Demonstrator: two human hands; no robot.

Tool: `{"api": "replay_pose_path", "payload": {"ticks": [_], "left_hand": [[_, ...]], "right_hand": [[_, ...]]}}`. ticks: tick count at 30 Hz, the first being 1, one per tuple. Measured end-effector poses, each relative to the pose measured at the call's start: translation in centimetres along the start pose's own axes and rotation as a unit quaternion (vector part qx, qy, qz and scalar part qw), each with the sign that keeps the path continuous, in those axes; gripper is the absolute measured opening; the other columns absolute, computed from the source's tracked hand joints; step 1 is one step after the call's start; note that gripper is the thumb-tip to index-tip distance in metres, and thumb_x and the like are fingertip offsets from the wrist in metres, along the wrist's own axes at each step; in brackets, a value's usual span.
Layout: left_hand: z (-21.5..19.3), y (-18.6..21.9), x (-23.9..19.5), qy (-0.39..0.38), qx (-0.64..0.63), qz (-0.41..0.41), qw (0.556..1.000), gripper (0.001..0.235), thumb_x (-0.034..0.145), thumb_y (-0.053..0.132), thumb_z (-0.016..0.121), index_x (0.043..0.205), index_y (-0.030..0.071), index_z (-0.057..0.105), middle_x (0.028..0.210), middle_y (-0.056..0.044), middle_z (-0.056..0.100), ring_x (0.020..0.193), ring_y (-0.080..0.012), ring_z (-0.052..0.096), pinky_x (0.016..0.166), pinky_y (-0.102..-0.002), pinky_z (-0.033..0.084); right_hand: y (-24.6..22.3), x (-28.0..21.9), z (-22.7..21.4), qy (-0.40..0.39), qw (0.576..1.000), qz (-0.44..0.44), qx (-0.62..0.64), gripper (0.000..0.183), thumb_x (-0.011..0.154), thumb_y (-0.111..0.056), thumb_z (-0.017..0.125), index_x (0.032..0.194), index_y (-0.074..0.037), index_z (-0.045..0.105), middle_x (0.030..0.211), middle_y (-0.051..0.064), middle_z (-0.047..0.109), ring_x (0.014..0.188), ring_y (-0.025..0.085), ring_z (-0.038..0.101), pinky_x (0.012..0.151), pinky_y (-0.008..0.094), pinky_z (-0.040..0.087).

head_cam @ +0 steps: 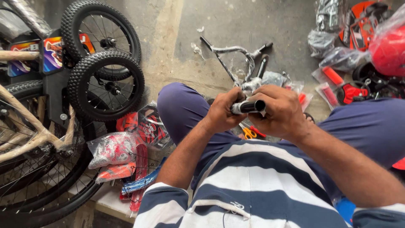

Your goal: The person sits on the floor and unwraps a bicycle handlebar and a metal tube from plastic packaging. They use scissors to cut the plastic and remove the wrapping, then place the handlebar and tube on the floor.

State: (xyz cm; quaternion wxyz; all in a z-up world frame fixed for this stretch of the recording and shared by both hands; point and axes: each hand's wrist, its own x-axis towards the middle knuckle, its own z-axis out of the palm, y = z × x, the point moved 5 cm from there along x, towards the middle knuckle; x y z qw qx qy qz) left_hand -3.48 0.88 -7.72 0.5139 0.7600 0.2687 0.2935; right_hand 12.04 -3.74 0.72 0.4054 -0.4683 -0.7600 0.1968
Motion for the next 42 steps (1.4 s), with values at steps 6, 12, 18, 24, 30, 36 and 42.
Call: {"api": "replay_pose_path", "payload": {"ticks": [6, 12, 18, 24, 30, 36, 42], "left_hand": [[-0.5, 0.0, 0.3, 0.004, -0.039, -0.003, 0.999, 0.032, 0.081, 0.007, 0.080, 0.098, 0.007, 0.052, 0.078, -0.004, 0.059, 0.070, -0.0140, 0.061, 0.063, -0.031, 0.048], [-0.1, 0.7, 0.7, -0.036, -0.070, -0.013, 0.997, 0.033, 0.085, 0.014, 0.081, 0.102, 0.007, 0.053, 0.079, -0.003, 0.061, 0.072, -0.0125, 0.062, 0.064, -0.031, 0.050], [1.5, 1.6, -0.5, 0.261, 0.012, 0.022, 0.965, 0.020, 0.101, 0.015, 0.074, 0.098, 0.007, 0.056, 0.091, -0.006, 0.062, 0.078, -0.0133, 0.061, 0.070, -0.030, 0.052], [2.2, 0.5, -0.5, 0.283, -0.050, 0.012, 0.958, 0.024, 0.104, 0.019, 0.070, 0.110, 0.007, 0.050, 0.077, 0.000, 0.059, 0.067, -0.0050, 0.057, 0.057, -0.024, 0.048], [2.5, 0.9, -0.1, 0.260, -0.053, -0.004, 0.964, 0.022, 0.103, 0.015, 0.069, 0.115, 0.008, 0.052, 0.070, 0.001, 0.057, 0.061, -0.0035, 0.053, 0.052, -0.024, 0.042], [2.2, 0.8, -0.5, 0.155, -0.068, 0.035, 0.985, 0.033, 0.097, -0.003, 0.065, 0.126, 0.007, 0.052, 0.083, -0.002, 0.066, 0.073, -0.0061, 0.060, 0.063, -0.026, 0.049], [1.7, -0.2, -0.9, 0.112, -0.084, 0.037, 0.990, 0.035, 0.092, -0.009, 0.066, 0.120, 0.008, 0.055, 0.091, -0.004, 0.067, 0.083, -0.0076, 0.064, 0.071, -0.026, 0.053]], "right_hand": [[2.0, 0.5, -0.1, -0.111, 0.975, 0.065, 0.181, 0.037, 0.080, 0.000, 0.074, 0.117, -0.003, 0.073, 0.108, 0.011, 0.074, 0.088, 0.020, 0.075, 0.073, 0.031, 0.061], [2.6, 0.0, -0.2, -0.110, 0.974, 0.091, 0.175, 0.025, 0.081, 0.001, 0.072, 0.104, -0.006, 0.076, 0.091, 0.007, 0.077, 0.070, 0.012, 0.075, 0.060, 0.025, 0.059], [1.5, -0.5, -0.4, -0.042, 0.973, 0.145, 0.175, 0.020, 0.084, -0.003, 0.074, 0.104, -0.005, 0.075, 0.082, 0.004, 0.074, 0.068, 0.008, 0.068, 0.057, 0.025, 0.052], [2.7, -1.1, 0.2, -0.143, 0.922, 0.283, 0.223, 0.019, 0.089, -0.008, 0.071, 0.105, -0.003, 0.079, 0.073, 0.001, 0.074, 0.065, 0.004, 0.063, 0.056, 0.024, 0.051], [3.7, -1.8, 0.9, -0.147, 0.886, 0.286, 0.333, 0.015, 0.093, -0.017, 0.072, 0.094, -0.003, 0.079, 0.069, -0.001, 0.066, 0.063, 0.004, 0.055, 0.054, 0.024, 0.044], [2.1, -1.2, 0.1, -0.101, 0.974, 0.158, 0.129, 0.016, 0.085, -0.021, 0.076, 0.080, -0.006, 0.071, 0.065, 0.001, 0.060, 0.057, 0.014, 0.056, 0.052, 0.032, 0.043], [-1.6, 0.7, -1.7, -0.066, 0.995, -0.033, -0.061, 0.015, 0.073, -0.014, 0.076, 0.086, -0.009, 0.072, 0.074, 0.007, 0.066, 0.064, 0.026, 0.064, 0.055, 0.040, 0.050]]}}
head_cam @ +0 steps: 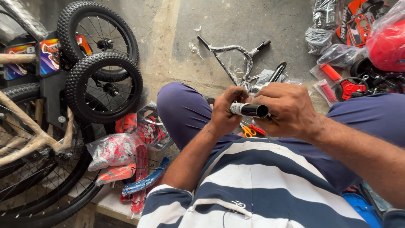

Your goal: The person sits on the floor and unwraps a bicycle handlebar and a metal tube from plastic packaging. They use scissors to cut the plastic and remove the wrapping, then place the handlebar and tube on the floor.

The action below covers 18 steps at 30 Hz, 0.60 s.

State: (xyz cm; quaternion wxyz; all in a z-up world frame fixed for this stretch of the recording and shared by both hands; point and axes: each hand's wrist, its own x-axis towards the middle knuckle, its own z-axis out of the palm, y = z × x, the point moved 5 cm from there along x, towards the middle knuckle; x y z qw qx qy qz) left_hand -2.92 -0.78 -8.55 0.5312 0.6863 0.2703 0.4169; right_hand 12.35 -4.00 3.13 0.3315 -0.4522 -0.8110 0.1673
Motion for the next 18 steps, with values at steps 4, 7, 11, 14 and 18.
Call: {"api": "replay_pose_path", "payload": {"ticks": [4, 7, 11, 14, 18], "left_hand": [[-0.4, -0.8, -0.2, 0.006, -0.052, -0.041, 0.998, 0.034, 0.093, -0.007, 0.070, 0.121, 0.007, 0.055, 0.091, 0.000, 0.064, 0.082, -0.0060, 0.061, 0.071, -0.024, 0.050], [-1.1, -0.9, 0.4, 0.056, -0.119, -0.030, 0.991, 0.032, 0.097, -0.005, 0.071, 0.122, 0.007, 0.055, 0.098, 0.001, 0.061, 0.089, -0.0062, 0.059, 0.077, -0.023, 0.050], [-2.3, -1.3, 0.8, 0.099, -0.154, -0.019, 0.983, 0.032, 0.096, -0.004, 0.071, 0.122, 0.007, 0.055, 0.109, 0.000, 0.063, 0.103, -0.0068, 0.061, 0.089, -0.023, 0.051], [-2.7, -1.9, 1.1, 0.139, -0.111, -0.036, 0.983, 0.031, 0.095, -0.001, 0.074, 0.119, 0.006, 0.057, 0.106, 0.000, 0.063, 0.096, -0.0044, 0.059, 0.081, -0.021, 0.050], [-2.6, -3.2, 0.8, 0.234, -0.092, -0.118, 0.961, 0.024, 0.095, 0.007, 0.074, 0.112, 0.007, 0.058, 0.090, 0.004, 0.058, 0.072, -0.0006, 0.051, 0.058, -0.019, 0.041]], "right_hand": [[0.2, 1.1, 0.1, -0.071, 0.994, 0.058, 0.053, 0.024, 0.073, -0.011, 0.075, 0.096, -0.007, 0.076, 0.079, 0.008, 0.069, 0.068, 0.027, 0.068, 0.058, 0.038, 0.053], [0.7, 1.0, 0.0, -0.047, 0.985, 0.098, 0.133, 0.026, 0.081, -0.009, 0.073, 0.107, -0.005, 0.074, 0.093, 0.010, 0.073, 0.079, 0.024, 0.074, 0.069, 0.034, 0.058], [3.7, -0.2, 1.1, -0.025, 0.958, 0.203, 0.199, 0.019, 0.088, -0.008, 0.073, 0.108, -0.007, 0.076, 0.097, 0.008, 0.078, 0.086, 0.021, 0.077, 0.075, 0.032, 0.061], [7.3, 0.2, 3.4, -0.243, 0.947, 0.176, 0.117, 0.024, 0.077, -0.005, 0.076, 0.101, -0.009, 0.080, 0.093, 0.008, 0.079, 0.084, 0.025, 0.077, 0.079, 0.037, 0.060], [14.0, 1.5, 0.3, 0.088, 0.969, 0.233, -0.006, 0.075, 0.089, -0.017, 0.076, 0.156, -0.005, 0.043, 0.129, 0.030, 0.064, 0.114, 0.043, 0.063, 0.098, 0.047, 0.052]]}}
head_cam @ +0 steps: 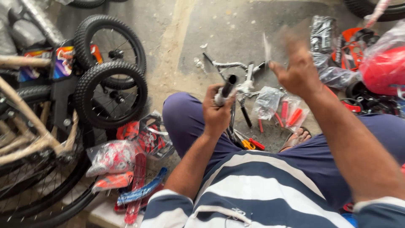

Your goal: The person sits on the floor and unwraps a bicycle handlebar and a metal tube from plastic packaging. They use scissors to cut the plastic and remove the wrapping, then place the handlebar and tube on the floor.

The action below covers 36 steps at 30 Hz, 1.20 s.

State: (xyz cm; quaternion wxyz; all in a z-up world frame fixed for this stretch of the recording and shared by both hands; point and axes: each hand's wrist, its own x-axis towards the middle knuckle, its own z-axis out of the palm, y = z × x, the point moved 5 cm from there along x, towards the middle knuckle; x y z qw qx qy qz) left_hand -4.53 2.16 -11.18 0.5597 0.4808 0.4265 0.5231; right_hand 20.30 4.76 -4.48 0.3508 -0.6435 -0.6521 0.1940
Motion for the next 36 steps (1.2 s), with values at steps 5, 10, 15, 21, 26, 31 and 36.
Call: {"api": "replay_pose_path", "payload": {"ticks": [5, 10, 15, 21, 26, 31, 36], "left_hand": [[-0.2, 0.2, 0.6, 0.046, -0.093, -0.013, 0.995, 0.023, 0.100, 0.020, 0.074, 0.109, 0.011, 0.056, 0.082, 0.008, 0.050, 0.069, 0.0007, 0.042, 0.057, -0.018, 0.034], [2.0, 0.8, 1.5, 0.041, -0.062, -0.069, 0.995, 0.019, 0.101, 0.025, 0.070, 0.105, 0.008, 0.063, 0.084, 0.007, 0.055, 0.071, -0.0013, 0.043, 0.058, -0.019, 0.035], [4.1, 3.1, 2.4, 0.041, -0.071, -0.029, 0.996, 0.020, 0.097, 0.022, 0.074, 0.105, 0.005, 0.067, 0.086, 0.005, 0.062, 0.077, -0.0038, 0.055, 0.066, -0.020, 0.046], [7.0, 5.2, 2.3, 0.030, 0.015, 0.020, 0.999, 0.032, 0.088, 0.027, 0.086, 0.098, 0.001, 0.069, 0.085, 0.002, 0.058, 0.075, -0.0076, 0.052, 0.063, -0.025, 0.045], [8.2, 8.7, 3.6, -0.123, 0.231, 0.110, 0.959, 0.046, 0.091, 0.043, 0.080, 0.116, 0.005, 0.073, 0.108, -0.010, 0.068, 0.097, -0.0188, 0.069, 0.083, -0.031, 0.058], [9.4, 11.8, 6.7, -0.268, 0.171, 0.145, 0.937, 0.072, 0.093, 0.038, 0.074, 0.151, 0.005, 0.046, 0.138, -0.012, 0.062, 0.114, -0.0231, 0.067, 0.092, -0.032, 0.060], [12.4, 11.7, 7.1, -0.404, 0.100, 0.103, 0.903, 0.053, 0.103, 0.028, 0.067, 0.148, 0.006, 0.051, 0.128, -0.008, 0.071, 0.110, -0.0201, 0.071, 0.093, -0.033, 0.060]], "right_hand": [[-0.3, -2.9, 1.4, 0.055, 0.973, -0.176, -0.138, 0.083, 0.079, -0.034, 0.084, 0.146, 0.002, 0.051, 0.151, 0.047, 0.035, 0.143, 0.055, 0.030, 0.116, 0.056, 0.032], [-1.7, -8.7, 8.3, -0.160, 0.980, -0.057, 0.099, 0.076, 0.079, -0.034, 0.084, 0.143, -0.006, 0.053, 0.138, 0.022, 0.061, 0.130, 0.037, 0.058, 0.107, 0.045, 0.046], [-3.0, -8.0, 9.7, -0.116, 0.986, 0.003, 0.122, 0.079, 0.076, -0.011, 0.075, 0.147, -0.004, 0.043, 0.107, 0.024, 0.068, 0.103, 0.045, 0.065, 0.084, 0.048, 0.053], [-2.4, -6.9, 6.5, -0.004, 1.000, -0.011, 0.017, 0.060, 0.074, -0.001, 0.067, 0.133, -0.003, 0.055, 0.099, 0.023, 0.068, 0.091, 0.042, 0.067, 0.074, 0.049, 0.055], [0.9, -5.8, 4.2, -0.062, 0.909, 0.027, 0.412, 0.026, 0.098, -0.008, 0.070, 0.122, -0.003, 0.063, 0.105, 0.007, 0.070, 0.096, 0.016, 0.066, 0.085, 0.036, 0.054], [3.8, -6.3, 1.6, -0.156, 0.844, 0.039, 0.512, 0.041, 0.103, -0.032, 0.057, 0.121, 0.004, 0.064, 0.106, 0.014, 0.075, 0.095, 0.020, 0.069, 0.082, 0.034, 0.053], [4.0, -6.4, 0.0, -0.181, 0.768, -0.011, 0.615, 0.060, 0.109, -0.046, 0.045, 0.117, 0.011, 0.063, 0.100, 0.022, 0.072, 0.091, 0.031, 0.073, 0.081, 0.041, 0.059]]}}
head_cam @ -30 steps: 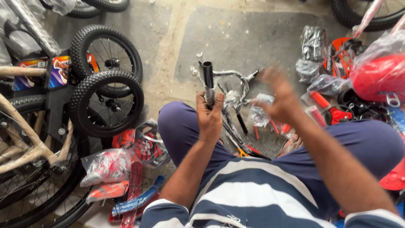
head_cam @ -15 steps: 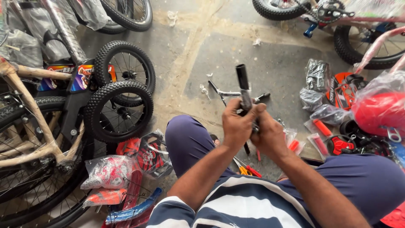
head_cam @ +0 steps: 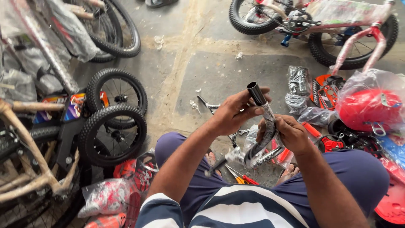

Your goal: The person sits on the floor and unwraps a bicycle handlebar and a metal tube from plastic packaging. They use scissors to cut the plastic and remove the wrapping, then place the handlebar and tube on the floor.

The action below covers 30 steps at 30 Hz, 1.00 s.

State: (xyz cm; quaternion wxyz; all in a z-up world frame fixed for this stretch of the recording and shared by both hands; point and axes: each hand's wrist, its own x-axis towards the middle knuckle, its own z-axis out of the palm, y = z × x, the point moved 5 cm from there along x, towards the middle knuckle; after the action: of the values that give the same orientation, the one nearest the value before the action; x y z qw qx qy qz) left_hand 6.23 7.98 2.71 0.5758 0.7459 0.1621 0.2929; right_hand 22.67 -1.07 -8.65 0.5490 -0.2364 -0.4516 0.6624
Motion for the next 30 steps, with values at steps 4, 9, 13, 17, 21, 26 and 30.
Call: {"api": "replay_pose_path", "payload": {"ticks": [4, 9, 13, 17, 21, 26, 30], "left_hand": [[0.2, 0.1, -0.1, 0.034, 0.160, 0.117, 0.980, 0.032, 0.103, 0.024, 0.069, 0.128, 0.006, 0.062, 0.105, -0.008, 0.071, 0.095, -0.0239, 0.074, 0.084, -0.036, 0.058], [-0.5, -0.3, -1.1, 0.065, 0.251, 0.156, 0.953, 0.017, 0.103, 0.017, 0.066, 0.115, 0.004, 0.064, 0.097, -0.012, 0.067, 0.089, -0.0341, 0.068, 0.078, -0.043, 0.053], [-0.6, -0.3, -2.3, 0.025, 0.283, 0.148, 0.947, 0.012, 0.100, 0.014, 0.067, 0.107, 0.004, 0.064, 0.095, -0.012, 0.065, 0.090, -0.0346, 0.065, 0.079, -0.044, 0.051], [-1.1, -0.2, -3.4, -0.001, 0.322, 0.138, 0.937, 0.012, 0.099, 0.015, 0.069, 0.103, 0.004, 0.065, 0.092, -0.011, 0.064, 0.087, -0.0319, 0.065, 0.079, -0.043, 0.052], [-1.1, 0.6, -3.7, 0.023, 0.345, 0.156, 0.925, 0.014, 0.099, 0.015, 0.070, 0.104, 0.003, 0.064, 0.098, -0.011, 0.067, 0.091, -0.0303, 0.067, 0.078, -0.041, 0.054], [-0.6, 1.6, -3.8, 0.104, 0.304, 0.156, 0.934, 0.021, 0.100, 0.013, 0.067, 0.117, 0.000, 0.063, 0.107, -0.013, 0.067, 0.096, -0.0301, 0.067, 0.082, -0.040, 0.055], [-0.4, 1.3, -3.9, 0.088, 0.352, 0.122, 0.924, 0.016, 0.101, 0.011, 0.067, 0.114, 0.001, 0.068, 0.093, -0.009, 0.066, 0.085, -0.0269, 0.065, 0.075, -0.040, 0.052]], "right_hand": [[0.1, -0.3, 0.3, -0.016, 0.999, -0.008, 0.043, 0.061, 0.109, -0.048, 0.049, 0.117, 0.011, 0.062, 0.098, 0.024, 0.072, 0.089, 0.032, 0.072, 0.080, 0.041, 0.057], [1.0, -0.1, 1.4, 0.002, 0.999, 0.046, 0.015, 0.066, 0.107, -0.055, 0.047, 0.117, 0.009, 0.060, 0.096, 0.023, 0.072, 0.086, 0.026, 0.069, 0.079, 0.039, 0.055], [1.3, 0.2, 3.1, 0.007, 0.997, 0.046, -0.068, 0.056, 0.105, -0.049, 0.050, 0.118, 0.005, 0.061, 0.095, 0.013, 0.069, 0.088, 0.021, 0.069, 0.078, 0.036, 0.057], [2.3, 0.1, 4.0, 0.068, 0.993, 0.040, -0.088, 0.046, 0.104, -0.042, 0.056, 0.114, 0.003, 0.061, 0.091, 0.007, 0.063, 0.083, 0.018, 0.070, 0.073, 0.033, 0.058], [2.3, 0.3, 3.9, 0.069, 0.992, 0.022, -0.099, 0.045, 0.106, -0.041, 0.055, 0.111, 0.003, 0.060, 0.089, 0.007, 0.063, 0.080, 0.018, 0.071, 0.070, 0.032, 0.058], [1.7, 0.7, 3.9, 0.060, 0.994, 0.028, -0.092, 0.045, 0.105, -0.041, 0.052, 0.117, 0.002, 0.060, 0.091, 0.008, 0.065, 0.081, 0.017, 0.070, 0.070, 0.031, 0.058], [1.0, 0.4, 4.5, 0.053, 0.993, 0.038, -0.103, 0.044, 0.108, -0.041, 0.051, 0.114, 0.001, 0.061, 0.088, 0.008, 0.067, 0.081, 0.015, 0.069, 0.072, 0.029, 0.057]]}}
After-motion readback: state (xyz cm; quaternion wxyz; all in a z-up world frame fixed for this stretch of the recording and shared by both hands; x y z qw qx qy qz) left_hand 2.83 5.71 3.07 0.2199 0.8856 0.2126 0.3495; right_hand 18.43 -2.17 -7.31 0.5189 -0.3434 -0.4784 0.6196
